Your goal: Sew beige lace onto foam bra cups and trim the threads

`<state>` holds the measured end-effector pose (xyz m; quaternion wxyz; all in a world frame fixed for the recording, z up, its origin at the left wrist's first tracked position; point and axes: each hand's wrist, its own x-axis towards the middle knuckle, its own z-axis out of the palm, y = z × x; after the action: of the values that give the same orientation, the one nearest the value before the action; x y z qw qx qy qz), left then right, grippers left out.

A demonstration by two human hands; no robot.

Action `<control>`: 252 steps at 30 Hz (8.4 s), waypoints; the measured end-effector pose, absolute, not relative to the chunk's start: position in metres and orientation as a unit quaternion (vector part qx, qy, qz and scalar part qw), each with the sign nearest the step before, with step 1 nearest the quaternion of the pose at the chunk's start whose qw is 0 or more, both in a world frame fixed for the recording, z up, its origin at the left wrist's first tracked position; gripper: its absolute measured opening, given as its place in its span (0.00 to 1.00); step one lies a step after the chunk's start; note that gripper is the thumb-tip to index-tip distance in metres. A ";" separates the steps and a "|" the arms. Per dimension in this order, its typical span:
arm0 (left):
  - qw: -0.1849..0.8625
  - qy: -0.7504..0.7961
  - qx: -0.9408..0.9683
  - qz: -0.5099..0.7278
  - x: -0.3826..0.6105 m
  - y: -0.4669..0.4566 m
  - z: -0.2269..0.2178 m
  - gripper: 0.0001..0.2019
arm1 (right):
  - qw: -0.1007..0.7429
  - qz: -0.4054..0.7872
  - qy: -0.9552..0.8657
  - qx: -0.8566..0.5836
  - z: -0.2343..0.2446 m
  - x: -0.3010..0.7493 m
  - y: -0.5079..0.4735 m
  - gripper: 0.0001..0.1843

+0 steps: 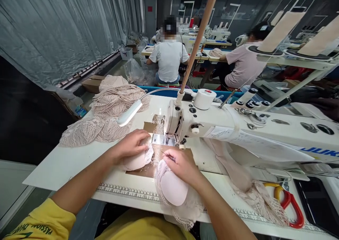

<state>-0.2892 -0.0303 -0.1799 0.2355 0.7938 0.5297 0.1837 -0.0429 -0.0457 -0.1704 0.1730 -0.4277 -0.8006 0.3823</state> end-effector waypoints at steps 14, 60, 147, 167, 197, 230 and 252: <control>0.286 0.456 0.813 0.224 -0.290 -0.038 -0.184 0.05 | 0.233 0.458 -0.731 -0.449 -0.200 -0.087 -0.046 0.18; 0.695 0.408 0.545 0.233 -0.277 -0.042 -0.186 0.16 | 0.272 0.508 -0.715 -0.397 -0.193 -0.061 -0.040 0.10; 0.669 0.445 0.550 0.228 -0.288 -0.040 -0.181 0.13 | 0.215 0.511 -0.725 -0.409 -0.195 -0.065 -0.041 0.10; 0.728 0.408 0.510 0.209 -0.284 -0.042 -0.180 0.14 | 0.264 0.541 -0.699 -0.385 -0.198 -0.066 -0.042 0.10; 0.710 0.403 0.514 0.264 -0.277 -0.046 -0.177 0.16 | 0.287 0.601 -0.644 -0.376 -0.199 -0.065 -0.041 0.14; 0.727 0.412 0.479 0.269 -0.273 -0.045 -0.188 0.19 | 0.307 0.594 -0.629 -0.396 -0.193 -0.071 -0.042 0.11; 0.720 0.407 0.490 0.275 -0.273 -0.043 -0.187 0.17 | 0.316 0.574 -0.644 -0.395 -0.195 -0.075 -0.047 0.10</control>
<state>-0.2731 -0.0434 -0.1870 0.7203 0.4903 0.4066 0.2745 -0.0748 -0.0466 -0.1950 0.3159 -0.3949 -0.6441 0.5740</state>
